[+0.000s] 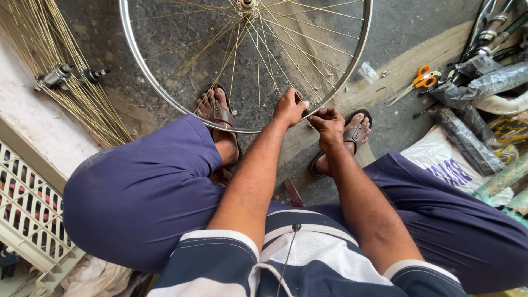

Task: The person is assembling a bicycle wheel by hand, inserting spokes into the hub and rim, and tightening the nipples to secure them. The process involves repetitive manual manipulation of the spokes and nipples to ensure they are properly seated and tightened.

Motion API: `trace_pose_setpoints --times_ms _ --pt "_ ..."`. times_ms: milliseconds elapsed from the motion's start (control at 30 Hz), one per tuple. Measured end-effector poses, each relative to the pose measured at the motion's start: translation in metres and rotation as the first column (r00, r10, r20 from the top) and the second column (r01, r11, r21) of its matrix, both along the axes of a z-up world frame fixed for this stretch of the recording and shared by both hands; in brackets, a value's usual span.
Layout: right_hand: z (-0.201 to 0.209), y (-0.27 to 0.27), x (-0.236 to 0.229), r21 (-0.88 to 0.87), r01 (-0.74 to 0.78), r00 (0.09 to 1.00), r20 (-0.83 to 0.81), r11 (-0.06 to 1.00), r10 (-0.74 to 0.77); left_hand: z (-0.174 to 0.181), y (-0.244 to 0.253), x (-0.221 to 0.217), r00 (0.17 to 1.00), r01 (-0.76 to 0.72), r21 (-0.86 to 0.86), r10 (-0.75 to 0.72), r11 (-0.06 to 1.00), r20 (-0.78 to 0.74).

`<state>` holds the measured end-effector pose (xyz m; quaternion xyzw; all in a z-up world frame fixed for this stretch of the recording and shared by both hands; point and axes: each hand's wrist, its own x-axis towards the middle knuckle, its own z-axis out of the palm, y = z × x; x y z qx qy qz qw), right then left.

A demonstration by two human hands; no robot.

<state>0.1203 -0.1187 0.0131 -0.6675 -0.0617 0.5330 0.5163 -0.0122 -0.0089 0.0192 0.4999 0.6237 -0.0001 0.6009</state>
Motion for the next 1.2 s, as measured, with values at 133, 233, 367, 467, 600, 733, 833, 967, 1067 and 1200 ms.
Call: trace_pose_setpoints --times_ms 133,233,367,467,600,733,833,967,1067,1200 --pt "0.004 0.003 0.001 0.01 -0.093 0.994 0.063 0.996 0.093 -0.004 -0.003 -0.001 1.0 -0.004 -0.014 0.004 1.0 0.011" --pt "0.007 0.006 0.001 0.021 -0.143 0.985 0.099 0.99 0.14 -0.011 -0.005 -0.001 1.0 -0.013 0.043 0.012 0.999 0.026" --pt "0.007 0.008 0.0 0.007 -0.159 0.979 0.134 0.987 0.157 -0.012 -0.005 -0.001 1.0 -0.006 0.02 0.005 1.0 0.015" --pt "0.002 0.006 -0.002 0.061 -0.15 0.973 0.189 0.987 0.136 -0.01 -0.006 -0.002 1.0 0.006 0.019 -0.006 1.0 0.011" --pt "0.007 0.007 0.002 -0.049 -0.194 0.969 0.143 0.98 0.2 -0.004 -0.005 -0.003 0.994 -0.052 -0.045 0.056 0.998 0.093" --pt "0.008 0.011 0.001 -0.088 -0.296 0.926 0.22 0.951 0.308 0.005 -0.003 -0.003 0.997 0.022 0.01 -0.023 1.0 0.067" --pt "0.017 0.017 0.0 -0.077 -0.302 0.929 0.2 0.95 0.312 0.008 -0.001 0.007 0.991 0.098 0.007 -0.097 0.995 -0.09" --pt "0.029 0.024 -0.001 -0.067 -0.296 0.934 0.191 0.953 0.303 -0.002 -0.005 0.004 0.999 0.032 0.087 -0.035 0.996 0.034" --pt "0.033 0.025 -0.001 -0.091 -0.313 0.921 0.216 0.945 0.325 -0.008 -0.002 0.001 0.996 0.027 0.085 -0.034 0.996 0.08" --pt "0.03 0.024 -0.001 -0.071 -0.308 0.924 0.216 0.949 0.316 -0.001 -0.006 0.005 1.0 0.02 0.085 -0.02 0.996 -0.001"
